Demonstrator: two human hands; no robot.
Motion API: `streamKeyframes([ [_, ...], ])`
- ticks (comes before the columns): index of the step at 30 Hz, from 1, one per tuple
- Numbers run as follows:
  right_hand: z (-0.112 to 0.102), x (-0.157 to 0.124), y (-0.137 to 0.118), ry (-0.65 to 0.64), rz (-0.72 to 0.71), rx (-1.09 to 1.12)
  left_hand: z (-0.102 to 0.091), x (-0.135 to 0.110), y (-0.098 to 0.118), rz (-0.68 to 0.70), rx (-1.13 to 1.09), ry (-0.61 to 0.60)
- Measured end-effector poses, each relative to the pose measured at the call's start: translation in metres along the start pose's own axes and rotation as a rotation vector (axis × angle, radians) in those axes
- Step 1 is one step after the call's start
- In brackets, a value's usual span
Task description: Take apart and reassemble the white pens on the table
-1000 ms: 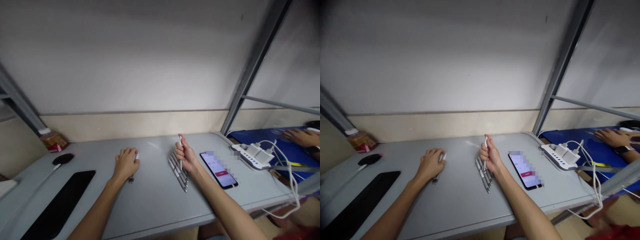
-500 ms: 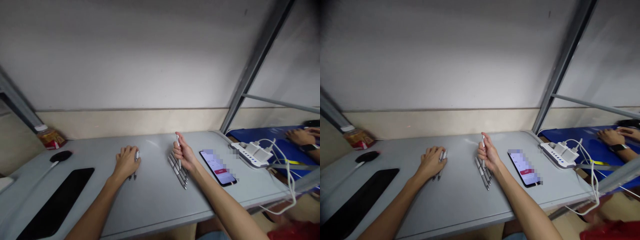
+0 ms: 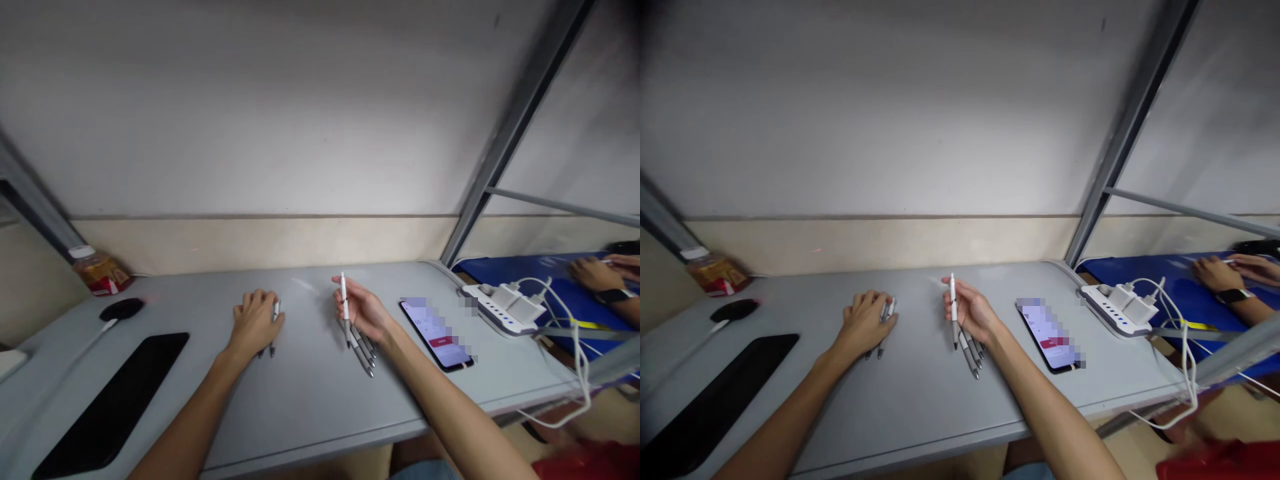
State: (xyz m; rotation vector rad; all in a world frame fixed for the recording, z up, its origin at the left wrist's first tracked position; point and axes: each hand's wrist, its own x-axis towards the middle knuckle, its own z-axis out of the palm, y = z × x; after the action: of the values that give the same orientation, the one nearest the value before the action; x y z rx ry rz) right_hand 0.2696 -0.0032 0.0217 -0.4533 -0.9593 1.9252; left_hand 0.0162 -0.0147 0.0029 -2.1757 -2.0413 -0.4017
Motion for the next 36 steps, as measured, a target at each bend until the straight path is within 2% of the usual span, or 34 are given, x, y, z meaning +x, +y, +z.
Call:
streamKeyframes([
  [3, 0.002, -0.002, 0.003, -0.007, 0.041, -0.268, 0.002, 0.0, 0.0, -0.001, 0.008, 0.01],
  [6, 0.0, -0.001, 0.009, 0.02, -0.024, -0.614, 0.003, 0.001, 0.0, 0.003, 0.008, 0.012],
  [8, -0.003, 0.0, 0.014, 0.026, -0.08, -0.765, 0.003, 0.001, 0.0, 0.006, 0.001, 0.012],
  [12, -0.011, 0.003, 0.019, 0.014, -0.081, -1.072, 0.002, 0.001, 0.0, 0.002, -0.01, -0.005],
  [16, -0.014, 0.002, 0.02, 0.1, -0.172, -1.508, 0.002, 0.001, -0.001, -0.003, -0.011, 0.002],
  [18, -0.014, 0.0, 0.019, 0.121, -0.204, -1.649, 0.002, 0.001, 0.0, -0.004, -0.009, 0.001],
  [21, -0.012, -0.003, 0.016, 0.132, -0.149, -1.75, 0.002, 0.001, 0.001, -0.009, -0.009, 0.002],
  [26, -0.014, -0.005, 0.011, 0.134, -0.097, -1.745, 0.0, 0.001, 0.002, -0.036, -0.027, -0.002],
  [33, -0.018, -0.004, 0.01, 0.129, -0.123, -1.72, -0.005, -0.002, 0.004, -0.048, 0.012, -0.002],
  [36, -0.015, -0.005, 0.008, 0.155, -0.176, -1.678, -0.005, -0.002, 0.004, -0.046, 0.033, -0.002],
])
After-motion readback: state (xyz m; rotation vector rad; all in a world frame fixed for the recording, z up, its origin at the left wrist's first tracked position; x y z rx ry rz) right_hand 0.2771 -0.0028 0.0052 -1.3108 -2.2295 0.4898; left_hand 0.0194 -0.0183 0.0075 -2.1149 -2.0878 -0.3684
